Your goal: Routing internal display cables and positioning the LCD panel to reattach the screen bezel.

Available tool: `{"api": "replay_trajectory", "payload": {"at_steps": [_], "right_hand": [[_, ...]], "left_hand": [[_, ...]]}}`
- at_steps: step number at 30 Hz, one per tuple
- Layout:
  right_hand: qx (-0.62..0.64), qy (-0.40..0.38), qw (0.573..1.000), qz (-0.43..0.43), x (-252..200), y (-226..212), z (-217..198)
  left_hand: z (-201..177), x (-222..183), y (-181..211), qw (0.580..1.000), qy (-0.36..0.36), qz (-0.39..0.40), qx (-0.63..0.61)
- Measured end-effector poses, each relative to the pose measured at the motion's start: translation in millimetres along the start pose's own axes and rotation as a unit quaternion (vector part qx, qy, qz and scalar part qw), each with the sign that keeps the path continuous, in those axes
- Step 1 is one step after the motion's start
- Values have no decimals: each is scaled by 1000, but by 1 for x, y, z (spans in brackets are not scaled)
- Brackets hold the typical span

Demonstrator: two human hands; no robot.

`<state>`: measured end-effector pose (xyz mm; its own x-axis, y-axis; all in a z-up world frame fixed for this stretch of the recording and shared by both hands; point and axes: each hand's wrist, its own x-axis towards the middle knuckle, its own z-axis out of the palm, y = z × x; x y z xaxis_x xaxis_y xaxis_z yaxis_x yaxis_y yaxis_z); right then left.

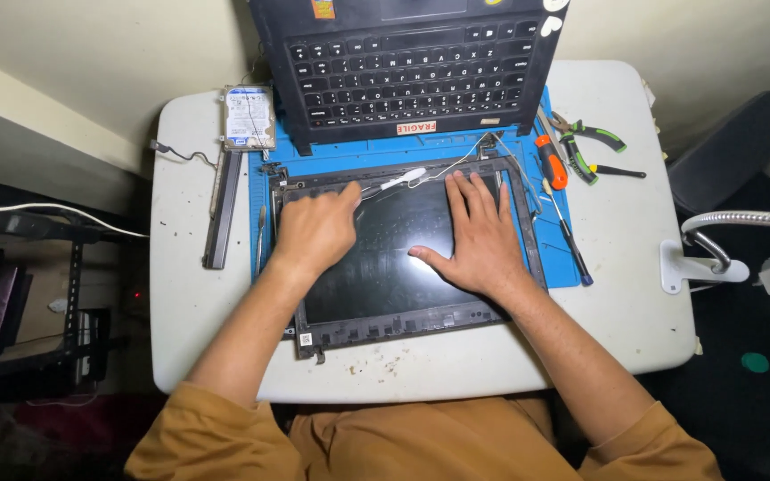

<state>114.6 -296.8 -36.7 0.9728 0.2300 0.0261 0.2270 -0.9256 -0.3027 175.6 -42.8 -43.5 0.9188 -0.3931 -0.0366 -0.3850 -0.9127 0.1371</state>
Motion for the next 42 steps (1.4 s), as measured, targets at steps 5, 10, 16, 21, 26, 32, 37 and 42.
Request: {"api": "replay_trajectory", "payload": {"at_steps": [5,10,16,21,26,32,37,42], "right_hand": [[-1,-3,1000,1,1,-2,-1],[-2,-14,1000,-3,1,-2,-1],[-13,10,1000,-10,1,-3,0],[-7,7,1000,5,2,0,2],[-5,10,1000,-1,-1,-3,5],[-1,12,1000,2,0,-1,5],[-4,18,1000,1,2,-1,4],[4,21,1000,-7,1,0,6]], "left_hand": [[-45,-72,-66,993,-35,-104,36],[-41,-68,-52,990,-34,-132,23],[-14,-48,-7,997,1,-67,-30],[-42,-103,-61,974,-53,-221,11],[-49,-97,-27,979,-37,-202,0],[-27,-105,-48,970,-40,-239,-3],[-24,-101,-41,972,5,-234,23],[-12,-105,-50,967,0,-255,17]]}}
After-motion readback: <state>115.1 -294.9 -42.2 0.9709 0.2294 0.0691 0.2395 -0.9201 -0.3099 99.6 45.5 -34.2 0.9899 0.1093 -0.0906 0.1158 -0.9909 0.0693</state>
